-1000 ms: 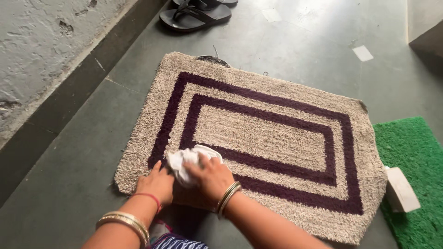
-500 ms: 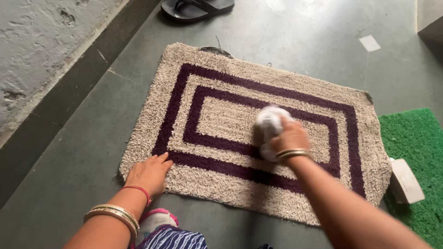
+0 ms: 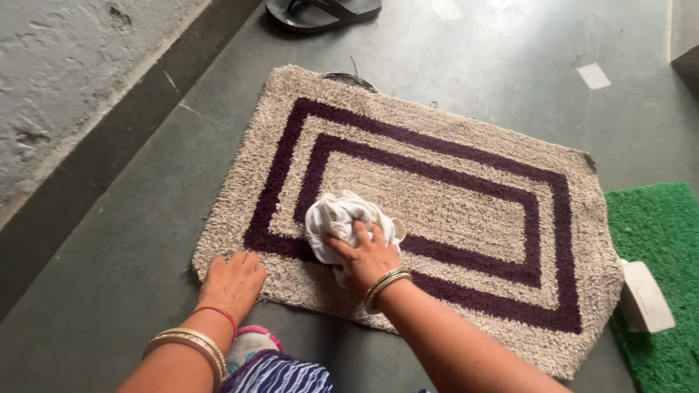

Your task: The person cleans a rug by hand, using a small brush and a white cloth to scrub its surface, then shakes the rug out and wipes the floor underneath it.

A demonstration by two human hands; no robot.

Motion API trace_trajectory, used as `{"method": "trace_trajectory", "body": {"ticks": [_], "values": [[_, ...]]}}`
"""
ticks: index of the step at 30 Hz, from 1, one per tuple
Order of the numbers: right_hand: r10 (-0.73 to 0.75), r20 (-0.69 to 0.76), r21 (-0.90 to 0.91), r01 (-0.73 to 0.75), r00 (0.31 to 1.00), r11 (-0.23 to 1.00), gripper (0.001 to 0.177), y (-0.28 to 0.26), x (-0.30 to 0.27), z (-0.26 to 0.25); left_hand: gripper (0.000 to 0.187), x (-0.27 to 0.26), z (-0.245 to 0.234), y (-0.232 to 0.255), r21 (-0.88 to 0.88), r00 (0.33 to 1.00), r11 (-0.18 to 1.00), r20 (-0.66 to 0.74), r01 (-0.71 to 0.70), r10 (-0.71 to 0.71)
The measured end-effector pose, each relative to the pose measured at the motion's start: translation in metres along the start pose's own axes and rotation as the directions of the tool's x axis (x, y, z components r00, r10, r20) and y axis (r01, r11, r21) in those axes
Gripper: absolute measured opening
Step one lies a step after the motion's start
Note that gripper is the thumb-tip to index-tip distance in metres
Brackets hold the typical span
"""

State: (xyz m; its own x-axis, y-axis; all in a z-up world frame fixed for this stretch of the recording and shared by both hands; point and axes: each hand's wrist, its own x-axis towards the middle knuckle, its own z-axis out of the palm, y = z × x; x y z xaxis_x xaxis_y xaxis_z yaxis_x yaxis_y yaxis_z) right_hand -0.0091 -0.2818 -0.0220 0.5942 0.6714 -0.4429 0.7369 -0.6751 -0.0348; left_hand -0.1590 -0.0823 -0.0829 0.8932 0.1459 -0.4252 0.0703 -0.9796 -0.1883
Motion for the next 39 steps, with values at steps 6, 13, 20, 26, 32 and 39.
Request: {"method": "trace_trajectory", "body": {"ticks": [6, 13, 20, 26, 32, 39], "values": [[0.153, 0.041, -0.013, -0.152, 0.987, 0.988, 0.073, 0.005, 0.003, -0.011, 0.026, 0.001, -0.004, -0.024, 0.051, 0.981, 0.986, 0.108, 0.156, -0.161], [0.456, -0.079, 0.202, -0.434, 0.886, 0.878, 0.065, 0.036, 0.021, -0.021, 0.057, 0.0, -0.006, -0.023, -0.057, 0.984, 0.983, 0.018, 0.177, -0.176], [-0.114, -0.55, 0.044, 0.165, 0.828, 0.985, 0.044, -0.046, 0.043, 0.037, 0.054, 0.017, -0.015, 0.0, -0.169, 0.999, 0.984, 0.006, 0.052, -0.052], [-0.06, -0.178, 0.151, 0.087, 0.982, 0.985, 0.027, -0.015, 0.044, 0.056, 0.096, 0.006, -0.063, -0.001, -0.223, 0.86, 0.952, 0.505, 0.21, -0.071], [0.386, 0.011, -0.106, -0.383, 0.922, 0.918, 0.025, 0.118, 0.008, 0.042, 0.1, 0.006, -0.063, -0.005, -0.219, 0.855, 0.957, 0.517, 0.19, -0.051], [0.58, -0.235, 0.331, -0.497, 0.78, 0.802, 0.044, 0.12, 0.013, -0.015, 0.102, 0.01, -0.065, -0.002, -0.186, 0.836, 0.966, 0.546, 0.18, -0.051]]}}
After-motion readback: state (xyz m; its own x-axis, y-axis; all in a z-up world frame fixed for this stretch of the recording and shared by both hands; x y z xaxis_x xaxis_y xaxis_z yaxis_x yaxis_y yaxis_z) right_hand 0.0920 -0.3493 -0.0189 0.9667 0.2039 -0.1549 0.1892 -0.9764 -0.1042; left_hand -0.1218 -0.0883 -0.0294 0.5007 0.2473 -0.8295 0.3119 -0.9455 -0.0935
